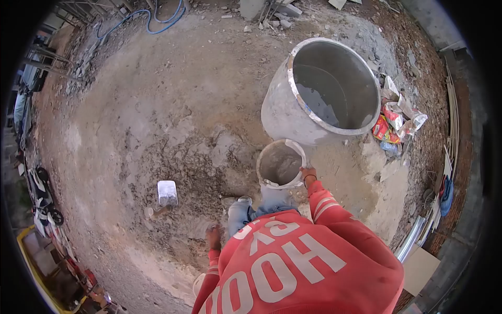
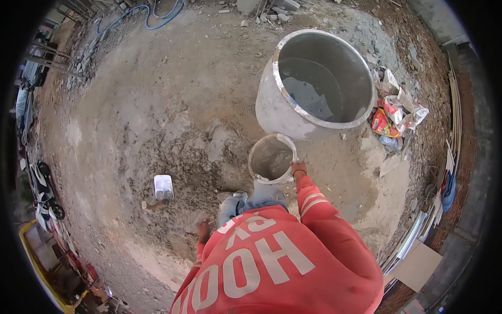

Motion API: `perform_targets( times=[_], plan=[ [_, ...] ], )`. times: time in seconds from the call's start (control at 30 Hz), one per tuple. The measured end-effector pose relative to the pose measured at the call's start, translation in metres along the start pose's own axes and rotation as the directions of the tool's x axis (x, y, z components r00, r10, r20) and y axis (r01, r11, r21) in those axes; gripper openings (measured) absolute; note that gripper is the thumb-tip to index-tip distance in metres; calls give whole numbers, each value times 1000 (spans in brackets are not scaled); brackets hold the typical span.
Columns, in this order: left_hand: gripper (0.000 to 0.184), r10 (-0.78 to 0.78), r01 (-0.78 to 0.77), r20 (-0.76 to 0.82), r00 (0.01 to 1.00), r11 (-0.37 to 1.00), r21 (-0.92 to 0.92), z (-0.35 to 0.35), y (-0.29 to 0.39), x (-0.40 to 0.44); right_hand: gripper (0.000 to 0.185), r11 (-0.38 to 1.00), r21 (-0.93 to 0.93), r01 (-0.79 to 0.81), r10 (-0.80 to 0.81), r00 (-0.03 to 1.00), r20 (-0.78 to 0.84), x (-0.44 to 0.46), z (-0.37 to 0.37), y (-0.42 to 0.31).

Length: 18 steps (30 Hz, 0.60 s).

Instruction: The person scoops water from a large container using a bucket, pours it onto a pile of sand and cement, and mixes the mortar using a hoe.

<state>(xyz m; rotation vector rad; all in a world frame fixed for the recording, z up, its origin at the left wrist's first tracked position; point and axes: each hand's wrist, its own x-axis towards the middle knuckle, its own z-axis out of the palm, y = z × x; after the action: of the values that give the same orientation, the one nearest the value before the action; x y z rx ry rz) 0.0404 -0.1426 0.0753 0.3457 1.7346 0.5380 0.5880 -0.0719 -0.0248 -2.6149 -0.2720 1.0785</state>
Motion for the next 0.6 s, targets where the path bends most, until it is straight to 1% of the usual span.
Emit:
perform_targets(
  times=[0.03,0.07,0.1,0.13,0.17,0.2,0.23,0.27,0.3,0.33,0.4,0.43,0.47,0.5,0.53,0.57,0.6],
  plan=[
    [34,-27,28,-32,999,999,24,-2,1,-11,41,989,-145,-19,14,999,-32,28,2,29],
    [33,-62,65,-60,996,997,48,-8,0,-19,34,996,-58,-66,64,997,-46,31,-10,42],
    [30,-58,58,-77,995,998,2,-18,-11,-23,27,987,40,-156,159,983,-95,56,-28,73],
    [28,-54,50,-90,994,998,-40,-31,-24,-27,21,960,144,-242,261,955,-140,67,-30,98],
    [28,-61,51,-114,992,994,-93,-45,-34,-29,41,917,271,-292,339,929,-147,26,-56,88],
    [28,-68,48,-132,989,988,-147,-58,-41,-31,42,954,217,-207,255,941,-222,5,-73,97],
    [28,-76,47,-145,986,979,-197,-71,-56,-35,46,978,-25,-206,196,958,-209,-64,-98,58],
    [28,-106,52,-174,979,955,-291,-83,-67,-41,51,959,-71,-274,238,918,-319,34,-92,143],
    [29,-134,52,-194,972,924,-378,-96,-79,-44,53,921,-299,-249,148,935,-322,12,-100,137],
    [30,-159,50,-206,966,890,-454,-108,-90,-47,50,813,-532,-236,50,939,-340,7,-98,137],
    [34,-206,58,-179,962,794,-605,-127,-108,-49,45,839,-522,-150,65,982,-177,-49,-78,104],
    [36,-221,60,-159,962,743,-667,-134,-112,-47,43,807,-588,-56,4,996,-88,-104,-60,66],
    [37,-199,37,-138,970,687,-725,-138,-113,-42,40,766,-642,36,-46,999,2,-147,-45,32],
    [38,-177,20,-117,977,628,-778,-141,-110,-38,37,832,-546,95,-38,993,114,-108,-18,52],
    [39,-153,5,-98,983,565,-825,-144,-101,-35,34,55,-887,458,-383,830,405,-28,11,86],
    [43,-109,3,-65,992,535,-845,-146,-87,-30,31,760,-601,248,-244,966,89,-59,38,58],
    [46,-63,2,-35,997,504,-864,-149,-65,-25,22,700,-601,386,-394,911,125,-68,63,37]
  ],
)
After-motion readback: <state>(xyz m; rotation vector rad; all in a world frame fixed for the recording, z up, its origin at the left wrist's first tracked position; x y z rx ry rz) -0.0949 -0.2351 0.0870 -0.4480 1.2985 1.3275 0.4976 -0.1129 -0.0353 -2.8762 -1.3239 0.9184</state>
